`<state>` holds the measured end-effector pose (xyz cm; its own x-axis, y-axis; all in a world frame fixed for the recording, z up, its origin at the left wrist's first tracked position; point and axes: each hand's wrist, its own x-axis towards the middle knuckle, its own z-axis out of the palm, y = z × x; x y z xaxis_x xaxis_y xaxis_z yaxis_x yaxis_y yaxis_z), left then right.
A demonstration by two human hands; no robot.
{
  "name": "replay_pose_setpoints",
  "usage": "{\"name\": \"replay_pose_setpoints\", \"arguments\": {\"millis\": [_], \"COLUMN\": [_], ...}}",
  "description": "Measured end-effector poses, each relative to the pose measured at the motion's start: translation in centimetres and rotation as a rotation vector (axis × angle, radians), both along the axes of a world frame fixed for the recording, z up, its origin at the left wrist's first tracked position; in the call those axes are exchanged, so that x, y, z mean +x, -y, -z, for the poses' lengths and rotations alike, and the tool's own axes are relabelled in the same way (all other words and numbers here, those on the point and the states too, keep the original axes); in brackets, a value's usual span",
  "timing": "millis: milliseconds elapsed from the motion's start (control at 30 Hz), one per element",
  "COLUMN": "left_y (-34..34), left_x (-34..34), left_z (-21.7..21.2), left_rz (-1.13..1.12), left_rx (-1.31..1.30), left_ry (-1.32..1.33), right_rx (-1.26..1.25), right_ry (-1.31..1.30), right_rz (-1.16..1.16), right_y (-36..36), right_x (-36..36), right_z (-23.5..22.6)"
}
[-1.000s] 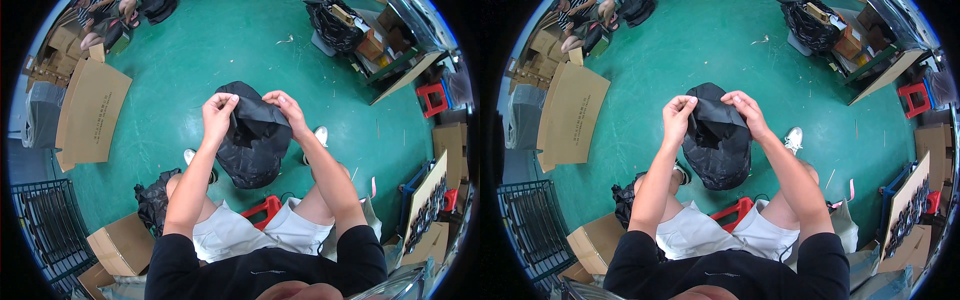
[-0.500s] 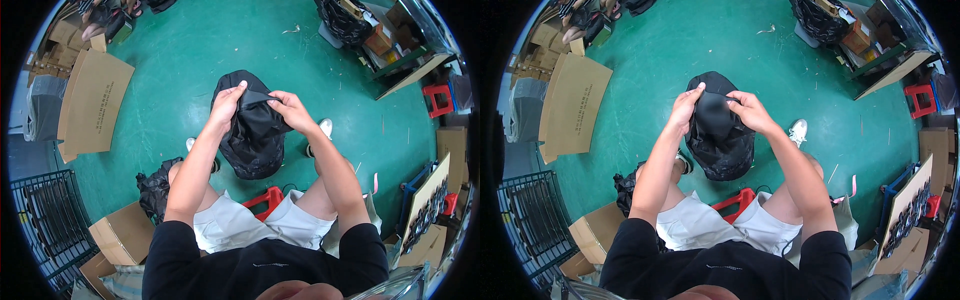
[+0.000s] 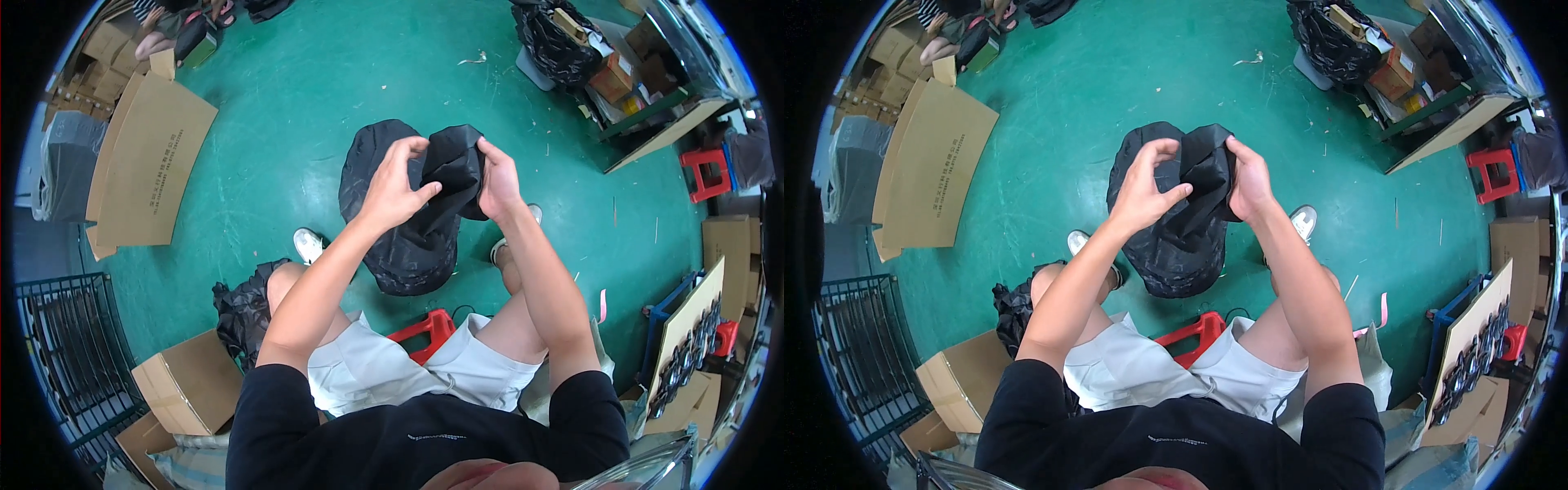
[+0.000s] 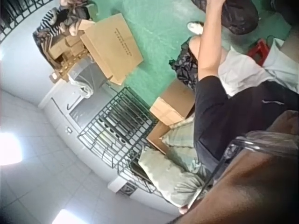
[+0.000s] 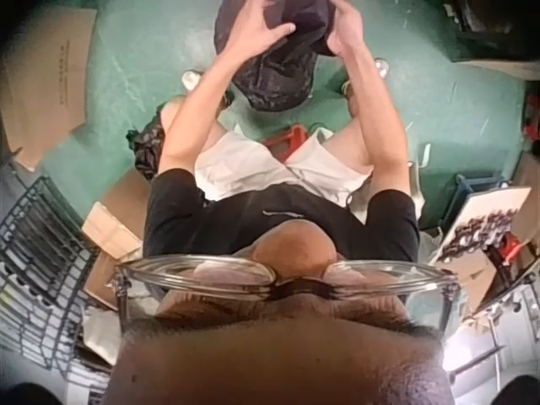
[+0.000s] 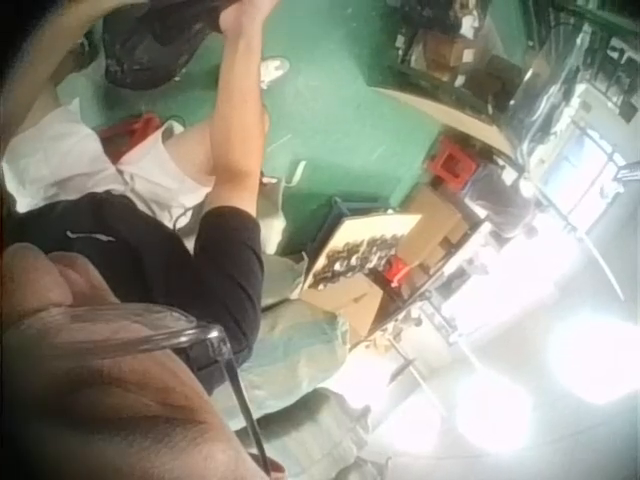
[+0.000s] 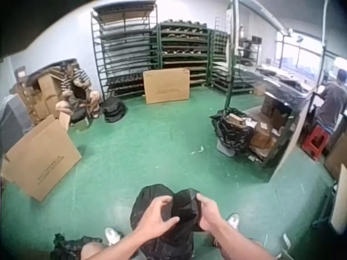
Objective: Inspect and organize black fabric protective covers in a workshop setting.
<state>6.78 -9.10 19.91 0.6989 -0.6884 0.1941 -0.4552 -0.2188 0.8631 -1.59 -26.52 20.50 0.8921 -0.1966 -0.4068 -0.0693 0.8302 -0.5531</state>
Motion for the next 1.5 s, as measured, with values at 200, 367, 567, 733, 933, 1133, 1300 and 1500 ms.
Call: {"name": "replay_pose_setpoints", "arguments": {"millis": [200,367,567,733,933,1133,1300,1500], "left_y": [-0.2,-0.5,-0.6,-1.3,-1.9,-1.2,-2.0,-4.3], "left_x": [-0.5,0.0,1.2,3.6,3.0,1.8,4.0,7.3], "left_z": [-0.3,-0.5,0.0,0.4,1.0,0.6,1.0,0.3], "left_rz": [-0.112,-0.093,-0.130,-0.200,0.000,0.132,0.059,0.226], "left_rx": [-0.059,-0.044,-0.099,-0.237,-0.005,-0.026,0.026,-0.305], "left_ry": [0.115,0.079,0.053,-0.236,-0.056,0.035,-0.160,-0.860], "right_rx": [0.050,0.141,0.137,0.117,0.121,0.139,0.060,-0.621], "right_ry": [0.093,0.122,0.191,0.212,0.237,0.247,0.194,0.139], "right_rz": [-0.032,-0.001,-0.054,-0.037,-0.071,-0.127,-0.124,-0.216], "right_y": [-0.6,-0.3,-0.3,0.6,0.7,-0.1,-0.1,0.6], "right_x": [0.0,-0.1,0.0,0.2,0.0,-0.2,-0.2,-0.2], "right_z": [-0.4,0.1,0.3,0.4,0.8,0.2,-0.6,-0.4]}}
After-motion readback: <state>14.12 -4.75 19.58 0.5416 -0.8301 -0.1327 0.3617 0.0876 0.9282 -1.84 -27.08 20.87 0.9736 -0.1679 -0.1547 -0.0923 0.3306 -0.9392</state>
